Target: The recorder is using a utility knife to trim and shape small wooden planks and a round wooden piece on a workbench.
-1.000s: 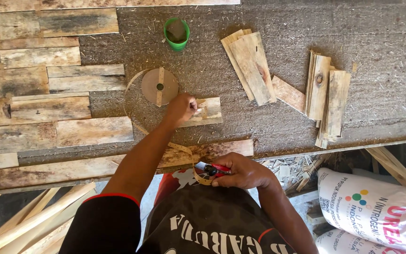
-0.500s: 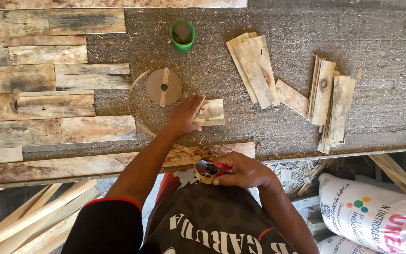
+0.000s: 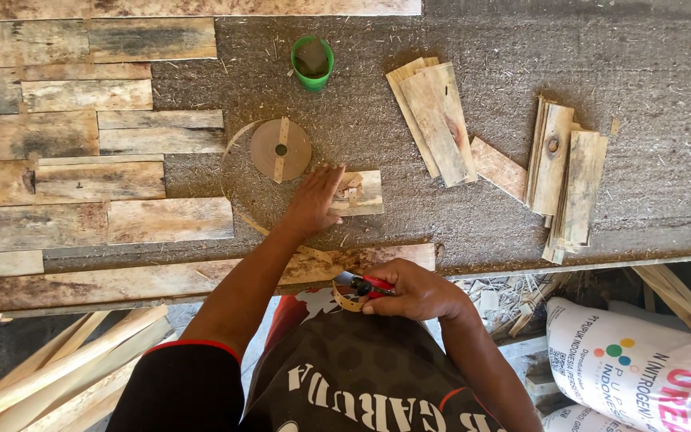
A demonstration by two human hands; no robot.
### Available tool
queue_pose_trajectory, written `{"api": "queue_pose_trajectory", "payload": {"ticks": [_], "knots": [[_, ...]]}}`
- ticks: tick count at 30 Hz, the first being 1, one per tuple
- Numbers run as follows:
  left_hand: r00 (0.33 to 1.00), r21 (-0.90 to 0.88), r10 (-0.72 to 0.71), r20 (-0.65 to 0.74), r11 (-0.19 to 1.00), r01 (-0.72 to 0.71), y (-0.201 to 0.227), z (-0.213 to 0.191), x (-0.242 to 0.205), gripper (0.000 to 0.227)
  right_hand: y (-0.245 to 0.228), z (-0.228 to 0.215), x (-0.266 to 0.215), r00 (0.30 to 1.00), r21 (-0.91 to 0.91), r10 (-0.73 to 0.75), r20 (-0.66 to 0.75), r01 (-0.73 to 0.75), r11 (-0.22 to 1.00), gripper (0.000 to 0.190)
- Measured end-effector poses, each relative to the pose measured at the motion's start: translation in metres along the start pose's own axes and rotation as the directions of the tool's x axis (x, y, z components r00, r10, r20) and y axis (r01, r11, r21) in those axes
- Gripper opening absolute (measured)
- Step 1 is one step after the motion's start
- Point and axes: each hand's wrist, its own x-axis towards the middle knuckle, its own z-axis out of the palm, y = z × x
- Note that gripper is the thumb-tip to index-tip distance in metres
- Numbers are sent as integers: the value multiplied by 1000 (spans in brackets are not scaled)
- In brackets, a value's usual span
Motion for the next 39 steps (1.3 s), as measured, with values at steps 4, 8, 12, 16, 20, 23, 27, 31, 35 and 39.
{"api": "queue_pose_trajectory", "payload": {"ticks": [4,8,12,16,20,23,27,31,35,39], "knots": [[994,13,-90,59,996,89,5,-5,7,125,3,-1,-1,1000,-11,-10,1,10,1000,13],[993,-45,-114,18,992,115,5,-2,18,128,-2,-2,-2,1000,-19,-9,-13,8,1000,13],[997,8,-73,-14,997,73,-4,14,37,129,-2,-5,-2,999,-9,15,-36,-15,1000,15],[999,-1,-53,-9,999,53,0,5,52,130,2,-15,-1,999,-22,20,-51,-21,1000,17],[998,42,-39,-41,998,40,14,-12,53,128,6,-33,1,994,-77,-8,-106,0,997,20],[981,-295,-190,-31,940,172,36,-30,34,82,8,-50,8,985,-60,-4,-174,-6,998,20],[956,-907,-169,240,311,283,47,-26,-3,42,6,-71,25,954,-30,31,-299,-42,999,21],[963,-961,-124,239,114,253,49,-11,-24,26,-4,-82,45,954,-30,34,-296,-45,999,23],[990,-973,-107,91,200,111,48,0,-36,13,-14,-90,61,946,-115,91,-311,-132,984,21],[959,-989,-273,74,104,105,44,4,-45,10,-13,-102,66,939,-183,82,-333,-150,972,19]]}}
